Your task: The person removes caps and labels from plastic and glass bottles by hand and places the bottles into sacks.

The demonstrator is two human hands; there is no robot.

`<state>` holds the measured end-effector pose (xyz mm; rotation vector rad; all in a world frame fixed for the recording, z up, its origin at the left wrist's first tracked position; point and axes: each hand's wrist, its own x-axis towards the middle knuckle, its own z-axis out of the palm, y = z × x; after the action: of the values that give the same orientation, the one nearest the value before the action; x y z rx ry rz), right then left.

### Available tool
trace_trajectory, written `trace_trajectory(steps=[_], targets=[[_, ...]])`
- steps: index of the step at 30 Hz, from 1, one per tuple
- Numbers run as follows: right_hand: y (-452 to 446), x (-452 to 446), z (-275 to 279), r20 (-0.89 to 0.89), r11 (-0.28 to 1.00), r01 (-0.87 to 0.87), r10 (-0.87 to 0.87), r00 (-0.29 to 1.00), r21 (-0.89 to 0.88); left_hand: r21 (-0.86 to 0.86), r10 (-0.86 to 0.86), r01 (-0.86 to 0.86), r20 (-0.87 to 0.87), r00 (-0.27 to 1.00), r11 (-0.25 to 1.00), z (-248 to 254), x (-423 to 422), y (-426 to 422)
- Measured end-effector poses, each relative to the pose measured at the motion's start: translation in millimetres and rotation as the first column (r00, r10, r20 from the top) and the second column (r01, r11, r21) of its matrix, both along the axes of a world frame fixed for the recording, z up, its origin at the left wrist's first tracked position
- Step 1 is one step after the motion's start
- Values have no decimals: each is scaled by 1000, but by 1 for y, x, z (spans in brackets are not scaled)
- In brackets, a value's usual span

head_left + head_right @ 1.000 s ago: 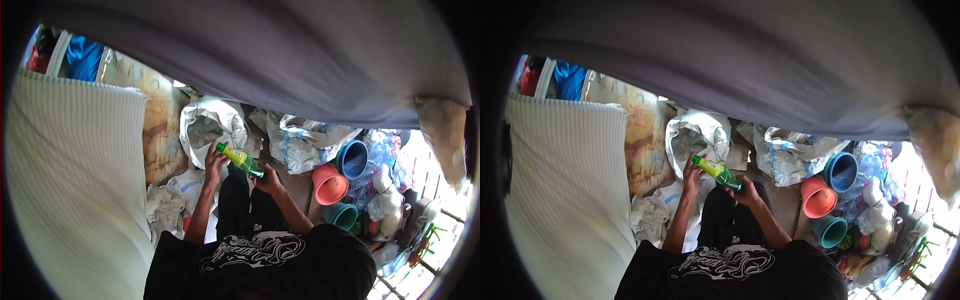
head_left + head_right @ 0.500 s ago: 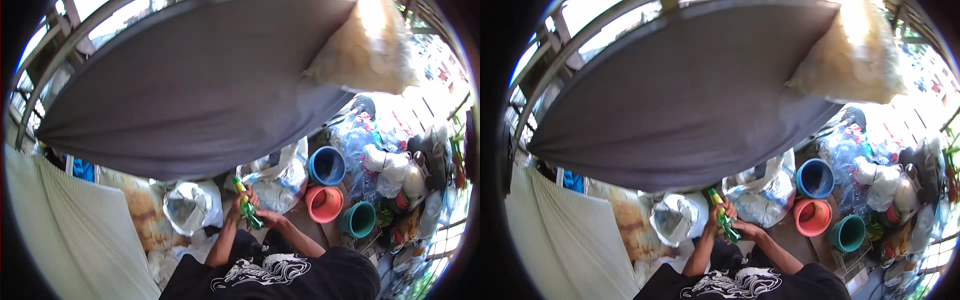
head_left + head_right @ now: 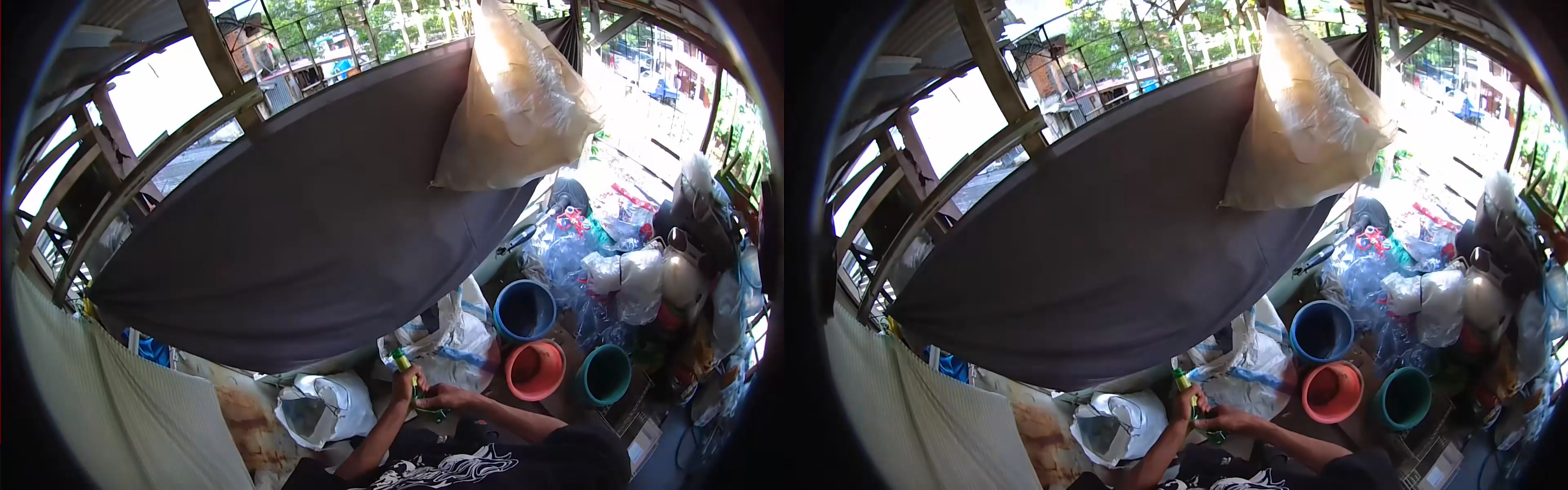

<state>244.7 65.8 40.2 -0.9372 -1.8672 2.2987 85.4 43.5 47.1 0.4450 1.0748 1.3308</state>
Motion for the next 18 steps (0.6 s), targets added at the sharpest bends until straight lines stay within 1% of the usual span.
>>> trace_trajectory(steps=[1, 2, 3, 5, 7, 8, 9, 10, 11, 12, 14, 15, 16, 17, 18], targets=[[-2, -1, -10, -43, 1000, 18, -17, 999, 23, 9, 17, -17, -31, 999, 1000, 6, 3, -1], [-5, -4, -19, -45, 999, 25, -24, 999, 26, 12, 10, -10, -33, 999, 1000, 4, 2, -2], [-8, -9, -25, -38, 997, 50, -48, 998, 52, -78, 35, -38, -35, 999, 996, -2, -2, -3], [-7, -16, -19, -35, 993, 85, -82, 996, 86, -160, 50, -56, -43, 998, 985, -21, -13, -2], [-13, -24, 7, 40, 971, 147, -157, 987, 188, -245, 148, -165, -87, 985, 955, -52, -32, 2], [-15, -32, -3, 46, 972, 152, -162, 986, 178, -256, 141, -159, -86, 986, 953, -71, -42, 6], [-17, -42, -20, 88, 969, 218, -229, 970, 118, -308, 202, -190, 4, 979, 932, -93, -52, 7], [-21, -52, -20, 132, 956, 285, -292, 947, 67, -356, 265, -218, 88, 960, 909, -100, -59, 3], [-29, -58, -18, 74, 929, 371, -371, 926, 6, -355, 301, -250, 97, 949, 901, -106, -63, 3], [-31, -68, -26, 77, 925, 380, -381, 922, 17, -348, 290, -238, 106, 951, 907, -107, -68, 4], [-32, -81, -59, 197, 863, 431, -390, 900, -262, -335, 222, -176, 104, 970, 926, -113, -80, 7], [-32, -74, -30, 136, 889, 370, -345, 929, -271, -327, 204, -139, 172, 964, 935, -106, -82, 5], [-29, -76, -42, 138, 890, 380, -356, 924, -251, -312, 192, -128, 184, 964, 941, -103, -85, 9], [-32, -80, -55, 72, 849, 349, -351, 934, -397, -281, 139, -91, 157, 978, 955, -101, -87, 14], [-30, -83, -55, 4, 791, 299, -351, 936, -534, -254, 89, -54, 128, 988, 966, -105, -92, 17]])
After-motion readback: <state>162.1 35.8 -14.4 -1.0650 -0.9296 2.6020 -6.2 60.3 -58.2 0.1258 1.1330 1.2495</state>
